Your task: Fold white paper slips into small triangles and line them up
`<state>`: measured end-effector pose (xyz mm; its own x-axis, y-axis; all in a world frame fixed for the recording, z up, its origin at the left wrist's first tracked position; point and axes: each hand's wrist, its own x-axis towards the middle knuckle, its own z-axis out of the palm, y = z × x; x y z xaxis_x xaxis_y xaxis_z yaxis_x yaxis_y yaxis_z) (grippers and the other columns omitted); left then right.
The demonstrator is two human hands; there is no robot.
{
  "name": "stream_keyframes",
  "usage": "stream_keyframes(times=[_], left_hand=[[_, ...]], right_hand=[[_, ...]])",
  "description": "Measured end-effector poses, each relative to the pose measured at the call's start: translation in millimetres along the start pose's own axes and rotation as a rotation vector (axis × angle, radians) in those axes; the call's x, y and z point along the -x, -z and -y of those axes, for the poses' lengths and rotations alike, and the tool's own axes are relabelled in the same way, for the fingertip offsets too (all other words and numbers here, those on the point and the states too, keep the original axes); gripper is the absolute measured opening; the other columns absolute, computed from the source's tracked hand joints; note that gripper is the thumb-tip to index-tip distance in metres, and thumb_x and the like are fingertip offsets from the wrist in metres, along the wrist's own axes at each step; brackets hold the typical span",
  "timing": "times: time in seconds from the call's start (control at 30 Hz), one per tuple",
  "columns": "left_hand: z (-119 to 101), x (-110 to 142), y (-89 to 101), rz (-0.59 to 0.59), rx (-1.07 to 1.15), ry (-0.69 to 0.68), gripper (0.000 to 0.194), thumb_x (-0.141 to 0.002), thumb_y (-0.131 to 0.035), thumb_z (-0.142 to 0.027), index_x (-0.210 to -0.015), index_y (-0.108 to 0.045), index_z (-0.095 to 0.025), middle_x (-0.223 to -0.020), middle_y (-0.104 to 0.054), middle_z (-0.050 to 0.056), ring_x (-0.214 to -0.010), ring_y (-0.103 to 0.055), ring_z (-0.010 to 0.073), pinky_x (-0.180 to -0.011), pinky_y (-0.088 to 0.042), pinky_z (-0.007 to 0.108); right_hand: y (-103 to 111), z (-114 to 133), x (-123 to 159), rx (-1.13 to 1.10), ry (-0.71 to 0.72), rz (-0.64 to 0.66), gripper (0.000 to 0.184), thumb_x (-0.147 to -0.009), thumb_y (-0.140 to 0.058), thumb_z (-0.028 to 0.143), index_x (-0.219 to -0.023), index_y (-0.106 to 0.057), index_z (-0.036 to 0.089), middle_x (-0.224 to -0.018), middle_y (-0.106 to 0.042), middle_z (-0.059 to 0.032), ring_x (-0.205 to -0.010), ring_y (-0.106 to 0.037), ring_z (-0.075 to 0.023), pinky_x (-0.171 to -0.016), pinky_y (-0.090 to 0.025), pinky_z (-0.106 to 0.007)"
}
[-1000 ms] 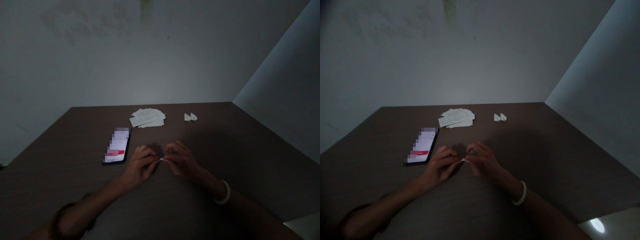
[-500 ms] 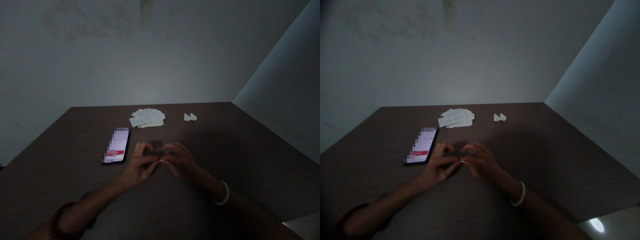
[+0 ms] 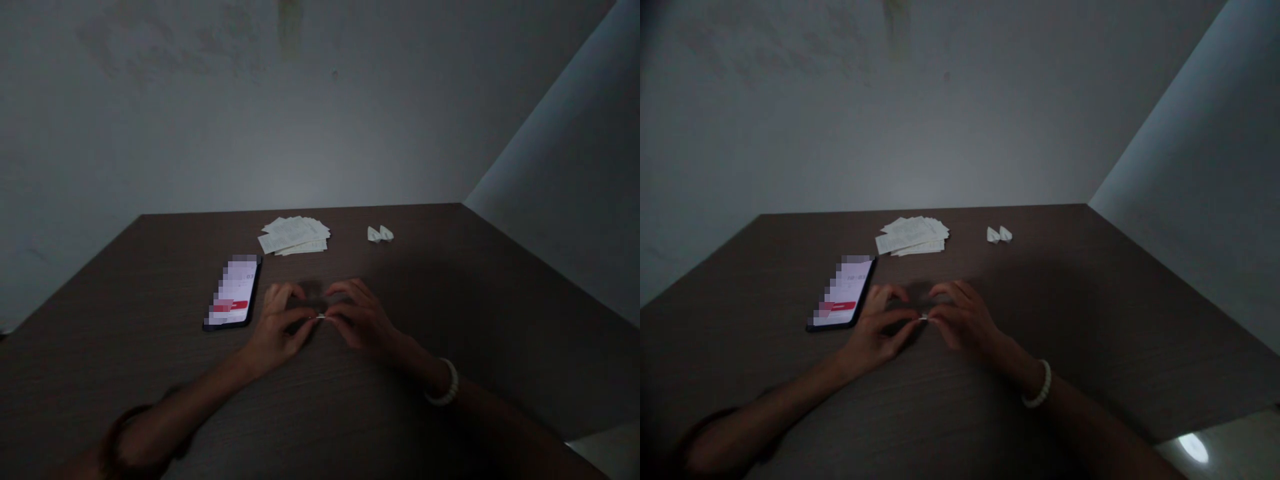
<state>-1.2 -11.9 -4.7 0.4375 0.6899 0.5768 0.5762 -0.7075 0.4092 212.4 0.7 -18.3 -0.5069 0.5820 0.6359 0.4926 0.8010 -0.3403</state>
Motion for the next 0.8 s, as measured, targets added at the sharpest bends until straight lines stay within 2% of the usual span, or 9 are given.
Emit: stream_keyframes(times=[0.27, 0.37, 0.53, 0.8], left_hand=[[4.6, 1.2, -1.5, 0.029, -0.019, 0.042, 0.015, -0.089, -0.057, -0.025, -0.081, -0.068, -0.020, -0.094, -0.048, 0.005, -0.091, -0.044, 0.0219, -0.078, -0.038, 0.037], [5.2, 1.4, -2.0, 0.029, 0.000, 0.054, 0.017, -0.090, -0.056, -0.026, -0.081, -0.068, -0.019, -0.092, -0.047, 0.004, -0.090, -0.044, 0.0215, -0.078, -0.038, 0.036], [5.7, 0.3, -3.8, 0.047, 0.013, 0.011, 0.010, -0.089, -0.059, -0.025, -0.088, -0.068, -0.020, -0.102, -0.048, 0.006, -0.097, -0.044, 0.0231, -0.081, -0.038, 0.037], [6.5, 0.2, -3.0, 0.077, -0.021, 0.006, 0.016, -0.090, -0.055, -0.024, -0.081, -0.068, -0.019, -0.097, -0.048, 0.006, -0.093, -0.043, 0.0226, -0.078, -0.037, 0.037]], right_hand=[[-0.3, -0.9, 0.0, -0.055, -0.081, 0.027, 0.003, -0.085, -0.066, 0.023, -0.088, -0.065, 0.022, -0.109, -0.059, -0.0068, -0.103, -0.053, -0.0212, -0.089, -0.044, -0.038], [-2.0, -2.6, 0.8, -0.075, -0.058, 0.031, 0.002, -0.084, -0.066, 0.023, -0.084, -0.065, 0.021, -0.104, -0.061, -0.0057, -0.097, -0.055, -0.0199, -0.087, -0.043, -0.037], [-1.5, -1.4, 0.1, -0.071, -0.029, 0.003, 0.007, -0.084, -0.062, 0.015, -0.079, -0.062, 0.020, -0.097, -0.061, -0.0053, -0.092, -0.054, -0.0188, -0.084, -0.043, -0.036], [-2.0, -0.8, 0.0, -0.010, -0.035, 0.004, 0.004, -0.085, -0.065, 0.021, -0.081, -0.066, 0.021, -0.100, -0.061, -0.0049, -0.094, -0.055, -0.0190, -0.085, -0.041, -0.036]])
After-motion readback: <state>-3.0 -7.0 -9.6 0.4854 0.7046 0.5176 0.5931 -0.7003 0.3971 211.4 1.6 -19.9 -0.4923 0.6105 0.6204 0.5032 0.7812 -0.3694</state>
